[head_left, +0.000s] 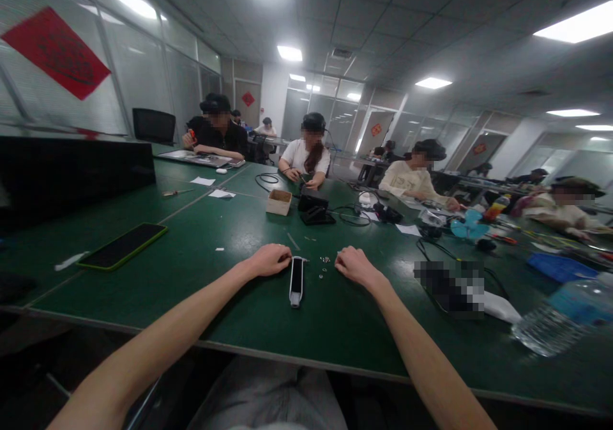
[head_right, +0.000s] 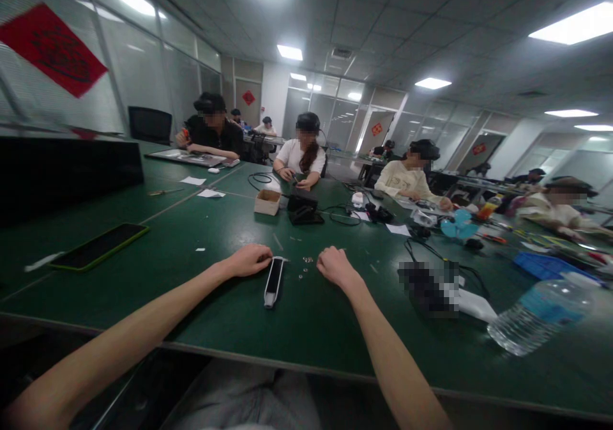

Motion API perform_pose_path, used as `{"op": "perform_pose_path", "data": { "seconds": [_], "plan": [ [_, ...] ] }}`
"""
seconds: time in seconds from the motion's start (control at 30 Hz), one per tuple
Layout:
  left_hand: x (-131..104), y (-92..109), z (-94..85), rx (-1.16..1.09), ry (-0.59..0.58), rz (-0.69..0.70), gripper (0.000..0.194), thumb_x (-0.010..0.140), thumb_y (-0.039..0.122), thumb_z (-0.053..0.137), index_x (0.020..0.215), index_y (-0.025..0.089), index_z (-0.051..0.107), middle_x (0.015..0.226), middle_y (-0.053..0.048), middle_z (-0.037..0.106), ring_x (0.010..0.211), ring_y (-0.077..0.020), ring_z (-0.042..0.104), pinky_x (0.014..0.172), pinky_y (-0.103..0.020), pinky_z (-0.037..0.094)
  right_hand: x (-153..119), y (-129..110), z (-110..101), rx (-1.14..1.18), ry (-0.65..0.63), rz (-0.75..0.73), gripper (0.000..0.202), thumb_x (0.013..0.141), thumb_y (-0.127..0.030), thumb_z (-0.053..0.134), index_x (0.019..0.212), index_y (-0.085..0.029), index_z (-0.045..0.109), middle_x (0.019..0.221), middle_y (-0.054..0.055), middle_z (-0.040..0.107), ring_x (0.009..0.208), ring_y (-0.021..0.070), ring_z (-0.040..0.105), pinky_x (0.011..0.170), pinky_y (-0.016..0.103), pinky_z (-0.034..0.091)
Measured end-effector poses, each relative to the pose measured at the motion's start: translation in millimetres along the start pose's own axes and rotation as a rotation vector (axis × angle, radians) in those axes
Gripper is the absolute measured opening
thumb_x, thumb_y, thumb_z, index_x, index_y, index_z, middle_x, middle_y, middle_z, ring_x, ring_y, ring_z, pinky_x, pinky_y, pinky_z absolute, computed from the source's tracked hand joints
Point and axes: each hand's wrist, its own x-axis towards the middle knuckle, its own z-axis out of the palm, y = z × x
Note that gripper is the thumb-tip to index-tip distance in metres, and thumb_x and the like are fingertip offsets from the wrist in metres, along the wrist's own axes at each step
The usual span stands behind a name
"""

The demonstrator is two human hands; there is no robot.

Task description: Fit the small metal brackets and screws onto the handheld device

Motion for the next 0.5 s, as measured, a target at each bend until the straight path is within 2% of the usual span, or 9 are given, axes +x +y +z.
{"op": "perform_pose_path", "data": {
  "seconds": [0.23, 0.5],
  "plan": [
    [-1.2, 5.6, -5.5, 0.009, -0.013, -0.022, 0.020, 0.086, 0.025, 0.046, 0.091, 0.017, 0.064, 0.083, -0.005, 0.066, 0.071, -0.0166, 0.060, 0.064, -0.025, 0.043, -2.6, -9.5, -5.2, -0.016, 0.001, 0.023, 0.022, 0.086, -0.023, 0.047, 0.085, -0.014, 0.067, 0.094, 0.013, 0.065, 0.093, 0.0235, 0.055, 0.079, 0.033, 0.038],
    [-1.7, 1.1, -3.8, -0.003, 0.000, -0.011, 0.018, 0.086, 0.027, 0.048, 0.091, 0.018, 0.063, 0.081, -0.004, 0.065, 0.071, -0.0165, 0.060, 0.063, -0.026, 0.043, -4.6, -10.8, -1.5, 0.022, 0.101, -0.028, 0.024, 0.088, -0.021, 0.043, 0.082, -0.014, 0.065, 0.088, 0.012, 0.064, 0.084, 0.0220, 0.055, 0.074, 0.033, 0.039]
  ]
}}
